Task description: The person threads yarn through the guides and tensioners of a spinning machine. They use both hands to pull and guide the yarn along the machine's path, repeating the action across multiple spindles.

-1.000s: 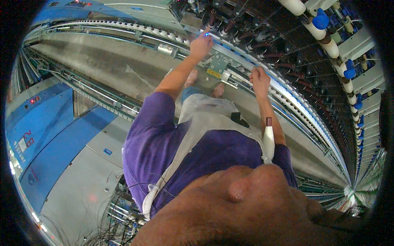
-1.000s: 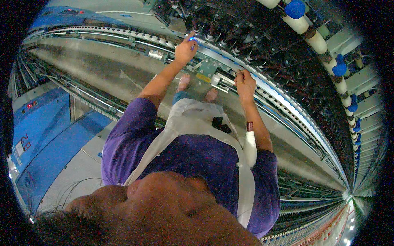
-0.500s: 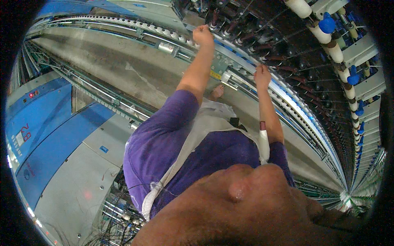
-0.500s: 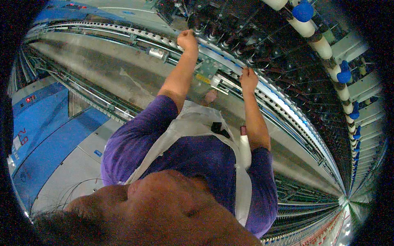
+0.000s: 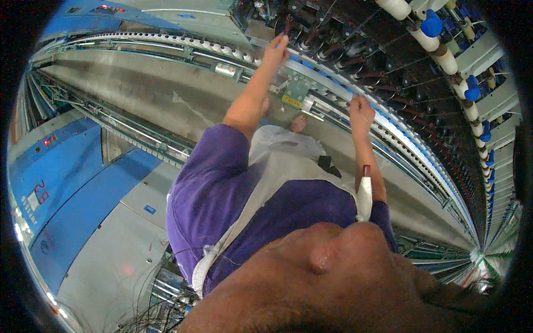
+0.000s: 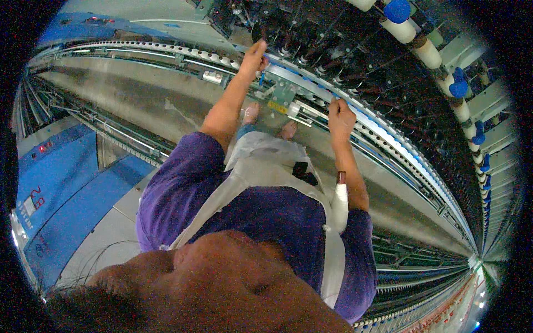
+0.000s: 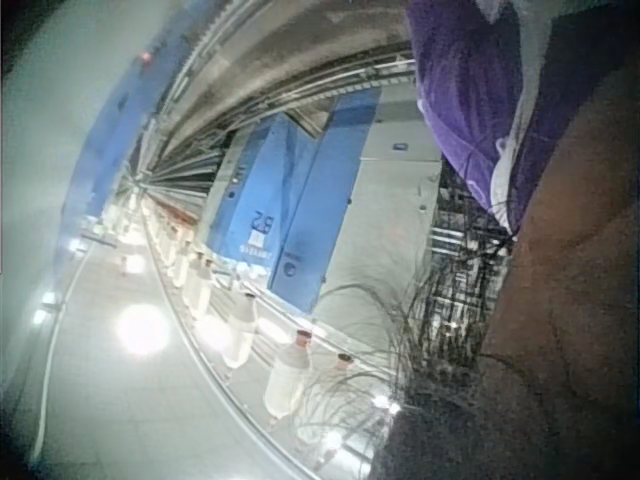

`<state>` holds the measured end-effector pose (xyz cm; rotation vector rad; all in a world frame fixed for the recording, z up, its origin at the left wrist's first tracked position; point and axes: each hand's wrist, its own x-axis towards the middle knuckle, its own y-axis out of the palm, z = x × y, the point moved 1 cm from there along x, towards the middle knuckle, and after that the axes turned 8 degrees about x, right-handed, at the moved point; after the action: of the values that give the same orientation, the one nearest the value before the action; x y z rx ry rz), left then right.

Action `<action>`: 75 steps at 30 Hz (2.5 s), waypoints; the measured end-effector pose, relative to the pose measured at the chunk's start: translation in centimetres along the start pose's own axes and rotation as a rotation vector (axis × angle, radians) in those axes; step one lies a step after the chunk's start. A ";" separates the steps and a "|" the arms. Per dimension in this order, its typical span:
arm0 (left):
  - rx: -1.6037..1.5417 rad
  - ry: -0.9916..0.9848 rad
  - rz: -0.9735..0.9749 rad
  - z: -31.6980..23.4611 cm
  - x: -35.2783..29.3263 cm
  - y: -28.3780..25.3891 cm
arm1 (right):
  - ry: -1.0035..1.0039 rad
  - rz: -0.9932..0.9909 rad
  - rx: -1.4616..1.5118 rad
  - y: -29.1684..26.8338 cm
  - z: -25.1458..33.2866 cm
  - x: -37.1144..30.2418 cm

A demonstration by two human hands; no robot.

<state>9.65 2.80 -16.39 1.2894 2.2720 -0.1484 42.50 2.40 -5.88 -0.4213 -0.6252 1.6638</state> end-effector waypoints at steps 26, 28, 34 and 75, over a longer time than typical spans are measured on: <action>1.067 0.999 0.951 -17.5 -19.0 -3.4 | -0.704 0.684 -0.285 18.1 20.0 5.3; 0.820 0.468 1.337 -19.9 -16.8 -6.8 | -0.734 0.640 -0.083 16.6 22.0 4.0; -0.859 0.084 0.595 -23.2 -8.1 -11.6 | -1.011 0.347 -0.051 11.7 29.5 2.4; 0.044 0.256 0.612 -16.9 -11.5 -4.3 | -0.693 -0.297 -0.881 1.1 43.3 17.3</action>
<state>4.39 -2.66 3.09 2.0565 1.9607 0.1960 12.67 11.99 28.68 -0.3295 -1.8621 1.1500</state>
